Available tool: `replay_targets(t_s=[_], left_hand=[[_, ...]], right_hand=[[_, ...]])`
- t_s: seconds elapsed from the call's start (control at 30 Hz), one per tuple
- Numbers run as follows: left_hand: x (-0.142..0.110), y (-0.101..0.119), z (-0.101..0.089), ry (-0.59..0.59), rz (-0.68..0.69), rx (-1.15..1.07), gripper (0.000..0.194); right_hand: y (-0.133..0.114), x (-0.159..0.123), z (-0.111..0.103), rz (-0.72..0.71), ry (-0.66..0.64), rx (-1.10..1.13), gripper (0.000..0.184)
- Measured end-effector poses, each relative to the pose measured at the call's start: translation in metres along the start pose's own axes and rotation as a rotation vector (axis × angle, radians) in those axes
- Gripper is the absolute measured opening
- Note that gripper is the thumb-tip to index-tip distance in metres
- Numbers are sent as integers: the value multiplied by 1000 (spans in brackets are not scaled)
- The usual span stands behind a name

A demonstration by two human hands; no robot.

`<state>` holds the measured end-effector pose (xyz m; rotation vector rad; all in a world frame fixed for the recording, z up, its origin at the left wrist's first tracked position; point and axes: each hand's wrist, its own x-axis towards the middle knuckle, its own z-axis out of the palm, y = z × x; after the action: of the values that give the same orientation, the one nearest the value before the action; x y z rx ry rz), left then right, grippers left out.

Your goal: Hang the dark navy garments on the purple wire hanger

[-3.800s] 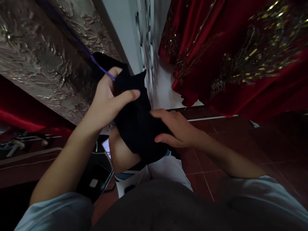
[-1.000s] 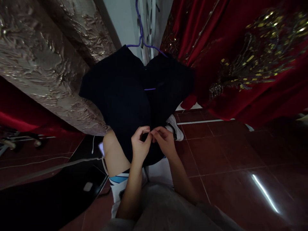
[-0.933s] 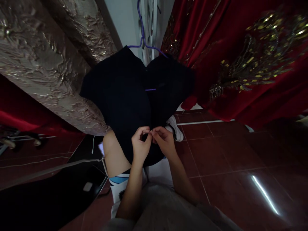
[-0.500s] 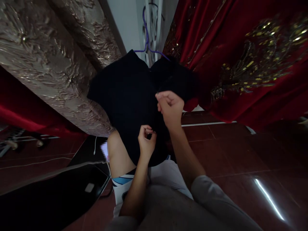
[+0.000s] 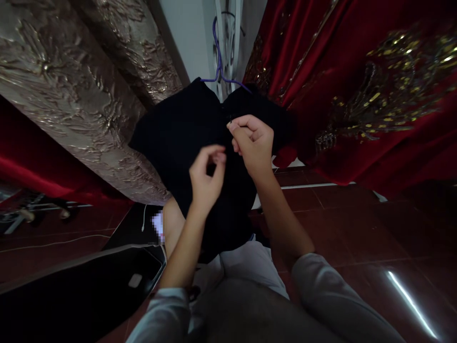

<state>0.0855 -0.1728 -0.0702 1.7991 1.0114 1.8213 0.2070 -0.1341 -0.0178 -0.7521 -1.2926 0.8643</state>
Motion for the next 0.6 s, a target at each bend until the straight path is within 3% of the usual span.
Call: replay_targets(t_s=[0.1,0.17,0.33,0.43,0.5,0.57,0.6], left_hand=[[56,14,-10,4,194,149,24],[74,20,-10,-57,250,225,28],[73,39,-5,-93,352,300,30],[85,40,-28,56,459,344,26],[103,25,-56,265,412,336,22],[119,-3,-83,469,184,235,13],[122,-20,-93,530,3,142,17]], right_hand=[[-7,1,1,-50,5,-7,23],[-9,4,2,-84,28,-14,20],[12,3,5,-74,68,-113,16],[37,-13,6,13,-4,-211,14],[49,-26,7,38,-86,-267,12],[54,-37,10,20,-143,-307,11],[54,-40,12,11,-161,-322,11]])
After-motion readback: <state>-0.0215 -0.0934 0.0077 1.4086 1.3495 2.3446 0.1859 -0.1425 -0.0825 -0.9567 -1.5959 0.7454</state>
